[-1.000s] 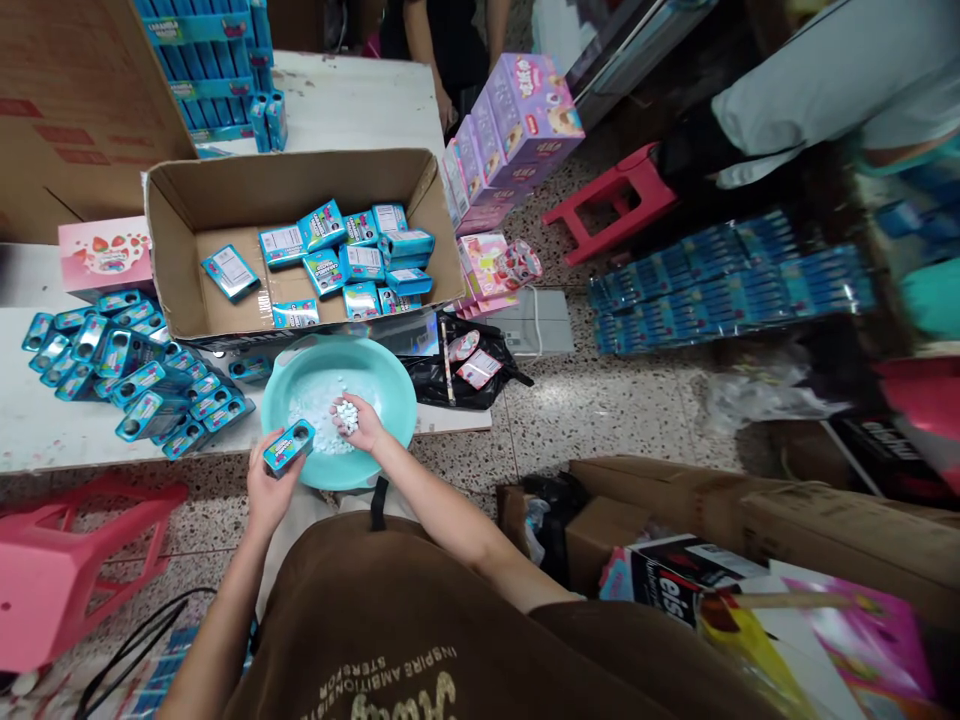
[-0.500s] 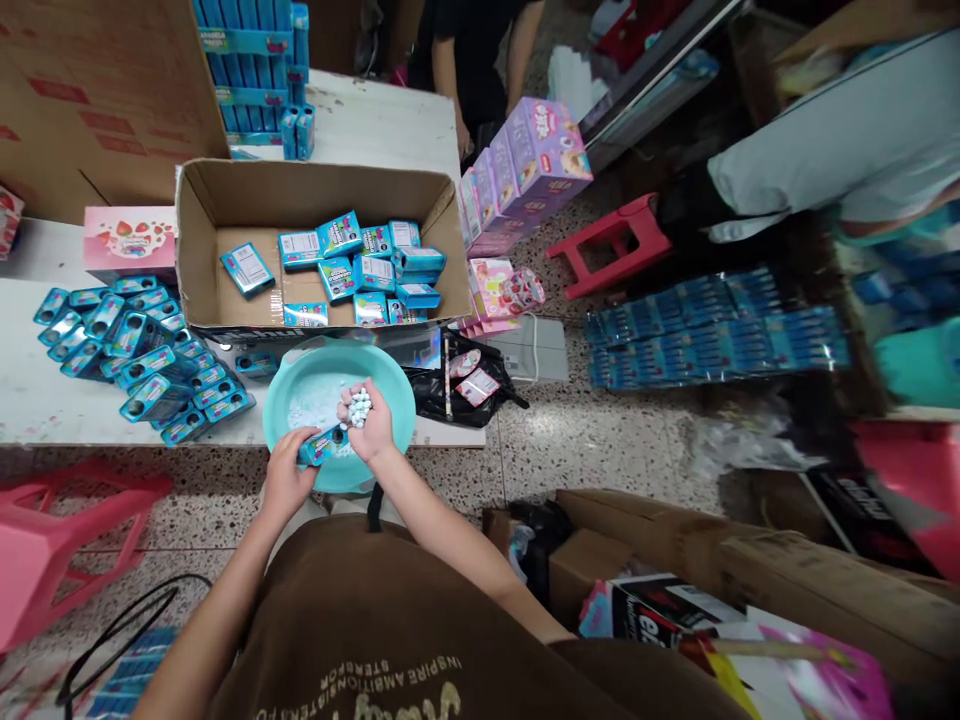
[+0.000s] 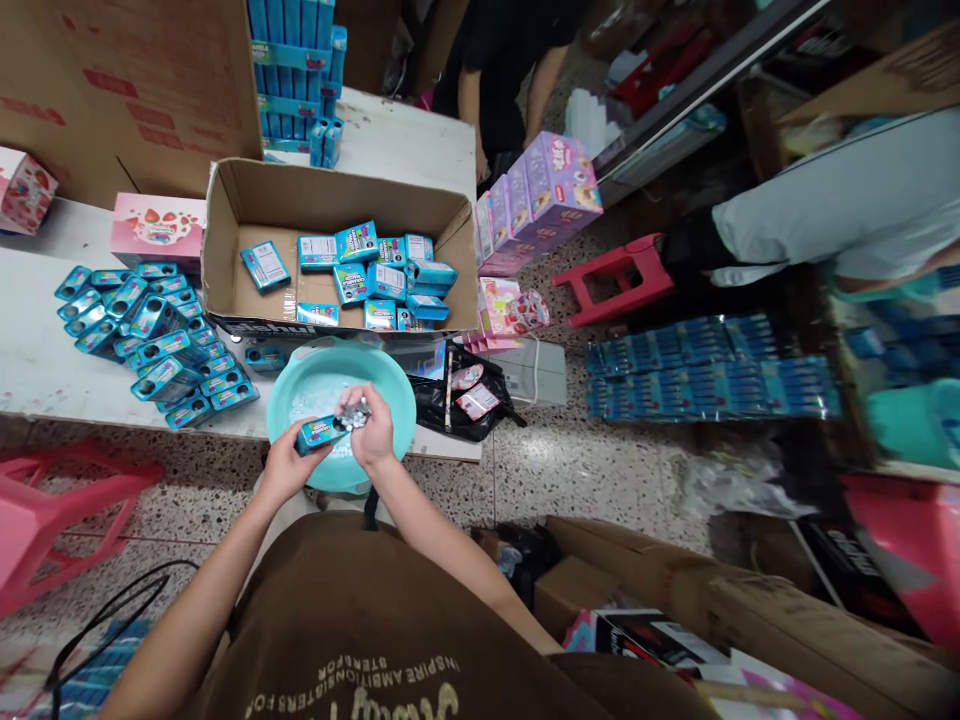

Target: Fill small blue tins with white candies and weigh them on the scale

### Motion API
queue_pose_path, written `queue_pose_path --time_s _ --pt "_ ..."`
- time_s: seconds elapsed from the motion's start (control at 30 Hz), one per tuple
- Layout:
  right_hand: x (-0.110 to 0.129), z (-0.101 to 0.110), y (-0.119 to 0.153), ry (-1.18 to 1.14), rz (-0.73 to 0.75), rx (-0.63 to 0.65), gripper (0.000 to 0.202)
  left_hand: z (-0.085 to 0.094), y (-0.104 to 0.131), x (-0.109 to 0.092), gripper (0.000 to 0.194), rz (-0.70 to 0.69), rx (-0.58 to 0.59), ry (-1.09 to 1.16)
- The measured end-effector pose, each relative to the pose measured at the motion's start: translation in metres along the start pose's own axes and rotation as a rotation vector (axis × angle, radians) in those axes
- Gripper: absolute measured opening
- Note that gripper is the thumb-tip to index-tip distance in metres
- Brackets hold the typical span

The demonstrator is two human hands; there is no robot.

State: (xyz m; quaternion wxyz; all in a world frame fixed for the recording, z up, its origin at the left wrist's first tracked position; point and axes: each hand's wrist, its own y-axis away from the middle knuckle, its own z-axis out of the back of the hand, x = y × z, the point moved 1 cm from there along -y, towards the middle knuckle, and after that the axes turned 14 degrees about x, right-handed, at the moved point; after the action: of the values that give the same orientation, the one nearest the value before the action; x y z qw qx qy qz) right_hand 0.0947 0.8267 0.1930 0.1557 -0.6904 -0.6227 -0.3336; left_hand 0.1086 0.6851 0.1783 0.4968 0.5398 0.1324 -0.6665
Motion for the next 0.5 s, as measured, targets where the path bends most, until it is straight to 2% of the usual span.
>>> queue_pose_path --time_s 0.07,0.2,0.33,0.5 --pt "0.002 -0.002 0.001 0.040 0.010 0.007 0.036 0.000 -0.001 -0.002 0.041 -0.012 -0.010 0.002" --pt "0.006 -0.004 0.001 0.033 -0.002 -0.046 0.035 0.003 -0.002 -0.007 0.037 -0.118 -0.010 -0.133" --pt "0.013 -0.006 0.000 0.020 0.037 -0.028 0.035 0.004 -0.005 -0.012 0.039 -0.111 -0.023 -0.087" --pt "0.020 -0.006 0.001 0.015 0.074 -0.020 0.034 0.004 -0.006 -0.024 0.038 -0.184 -0.005 -0.210"
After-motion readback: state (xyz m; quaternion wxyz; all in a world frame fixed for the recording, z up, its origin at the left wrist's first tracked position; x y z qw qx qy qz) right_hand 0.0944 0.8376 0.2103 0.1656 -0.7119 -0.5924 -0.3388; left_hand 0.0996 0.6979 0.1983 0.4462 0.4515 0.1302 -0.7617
